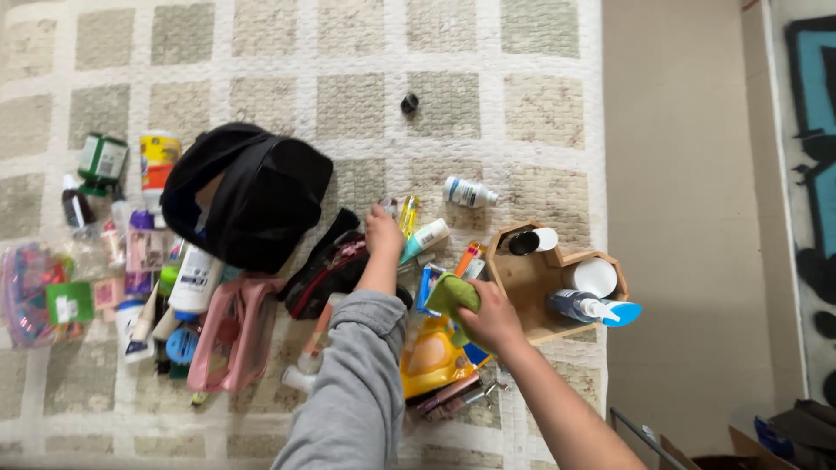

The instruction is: The person wipes the surfaces of various cosmetic bottles and tubes with a green cloth and places them into a wooden organizer. The person handles items one at a time, including bottles, tubes, and a small box, and arranges them in the organizer on the bed.

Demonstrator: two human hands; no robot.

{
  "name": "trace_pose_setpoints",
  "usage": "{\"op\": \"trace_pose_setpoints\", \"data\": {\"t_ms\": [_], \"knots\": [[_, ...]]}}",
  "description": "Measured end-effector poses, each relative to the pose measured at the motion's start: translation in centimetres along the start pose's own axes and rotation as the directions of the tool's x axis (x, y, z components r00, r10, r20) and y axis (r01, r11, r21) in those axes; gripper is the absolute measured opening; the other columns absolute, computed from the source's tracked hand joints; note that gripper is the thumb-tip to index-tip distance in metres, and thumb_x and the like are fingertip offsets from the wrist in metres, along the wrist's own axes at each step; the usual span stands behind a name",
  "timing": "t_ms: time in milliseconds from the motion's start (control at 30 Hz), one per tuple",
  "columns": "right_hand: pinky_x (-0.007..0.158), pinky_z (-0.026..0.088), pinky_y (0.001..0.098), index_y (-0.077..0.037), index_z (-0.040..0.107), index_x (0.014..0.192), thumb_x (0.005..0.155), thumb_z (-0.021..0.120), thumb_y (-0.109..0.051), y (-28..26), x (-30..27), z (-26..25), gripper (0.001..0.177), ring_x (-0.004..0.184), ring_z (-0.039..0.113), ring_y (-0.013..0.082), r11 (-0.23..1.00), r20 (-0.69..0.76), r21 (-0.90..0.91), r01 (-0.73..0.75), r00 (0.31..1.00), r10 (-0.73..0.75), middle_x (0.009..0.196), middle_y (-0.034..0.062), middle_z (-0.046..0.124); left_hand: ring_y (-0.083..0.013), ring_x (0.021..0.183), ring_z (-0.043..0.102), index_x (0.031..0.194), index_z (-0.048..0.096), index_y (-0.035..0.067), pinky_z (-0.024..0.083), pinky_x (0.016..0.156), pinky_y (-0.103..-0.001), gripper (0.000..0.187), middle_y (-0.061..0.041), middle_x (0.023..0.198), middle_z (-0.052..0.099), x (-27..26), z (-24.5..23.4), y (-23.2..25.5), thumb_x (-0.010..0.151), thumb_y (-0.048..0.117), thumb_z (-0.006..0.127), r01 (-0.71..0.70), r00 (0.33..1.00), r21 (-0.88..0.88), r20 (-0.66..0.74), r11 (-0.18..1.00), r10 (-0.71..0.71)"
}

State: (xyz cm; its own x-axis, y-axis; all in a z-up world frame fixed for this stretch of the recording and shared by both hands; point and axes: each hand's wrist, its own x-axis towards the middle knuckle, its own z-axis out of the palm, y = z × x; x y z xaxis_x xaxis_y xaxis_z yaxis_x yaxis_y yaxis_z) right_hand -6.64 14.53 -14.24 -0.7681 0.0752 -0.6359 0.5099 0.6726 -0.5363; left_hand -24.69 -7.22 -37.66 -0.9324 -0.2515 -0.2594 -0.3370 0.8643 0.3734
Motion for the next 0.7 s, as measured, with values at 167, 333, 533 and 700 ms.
{"op": "trace_pose_setpoints", "data": {"t_ms": [167, 333, 533, 700], "knots": [[0.106, 0.052, 0.0488, -0.030, 0.058, 0.139, 0.084, 0.074, -0.042, 3.5, 2.2, 2.1, 0.058, 0.126, 0.061, 0.0342, 0.975, -0.042, 0.218, -0.051, 0.997, 0.062, 0.129, 0.0074, 0.065, -0.0537, 0.107, 0.064, 0.157, 0.017, -0.003, 0.053, 0.088, -0.064, 0.070, -0.030, 0.117, 0.055, 1.3, 1.3, 0.3, 0.097, 0.012, 0.051, 0.017, 0.993, 0.052, 0.118, 0.999, -0.023], [0.102, 0.053, 0.0468, -0.037, 0.054, 0.146, 0.086, 0.075, -0.051, -2.2, -2.7, -0.8, 0.064, 0.125, 0.063, 0.0355, 0.887, -0.021, 0.442, -0.133, 0.987, 0.159, 0.128, 0.0192, 0.068, -0.0520, 0.117, 0.060, 0.158, 0.026, 0.006, 0.051, 0.091, -0.063, 0.081, -0.028, 0.123, 0.056, -1.3, -4.3, 2.6, 0.092, 0.031, 0.065, 0.014, 0.977, -0.091, 0.212, 0.996, 0.006], [0.111, 0.043, 0.0556, -0.007, 0.038, 0.158, 0.105, 0.054, -0.033, -7.2, -8.8, -3.2, 0.061, 0.129, 0.055, 0.0400, 0.366, -0.089, 0.930, -0.004, 0.968, 0.236, 0.140, 0.0306, 0.056, -0.0462, 0.124, 0.060, 0.149, 0.052, 0.018, 0.058, 0.093, -0.053, 0.058, -0.031, 0.136, 0.059, -11.3, -15.4, 6.9, 0.095, 0.031, 0.067, 0.246, 0.946, -0.701, 0.325, 0.670, -0.008], [0.122, 0.025, 0.0533, -0.024, 0.035, 0.161, 0.094, 0.058, -0.008, -6.1, -8.8, 2.6, 0.072, 0.152, 0.017, 0.0419, 0.666, -0.266, 0.620, 0.415, 0.910, -0.319, 0.173, 0.0118, 0.004, -0.0496, 0.137, 0.042, 0.152, 0.040, -0.008, 0.036, 0.116, -0.048, 0.055, -0.043, 0.142, 0.045, -18.1, -7.2, 6.8, 0.102, 0.016, 0.048, -0.040, 0.977, -0.921, 0.045, 0.388, 0.209]]}}
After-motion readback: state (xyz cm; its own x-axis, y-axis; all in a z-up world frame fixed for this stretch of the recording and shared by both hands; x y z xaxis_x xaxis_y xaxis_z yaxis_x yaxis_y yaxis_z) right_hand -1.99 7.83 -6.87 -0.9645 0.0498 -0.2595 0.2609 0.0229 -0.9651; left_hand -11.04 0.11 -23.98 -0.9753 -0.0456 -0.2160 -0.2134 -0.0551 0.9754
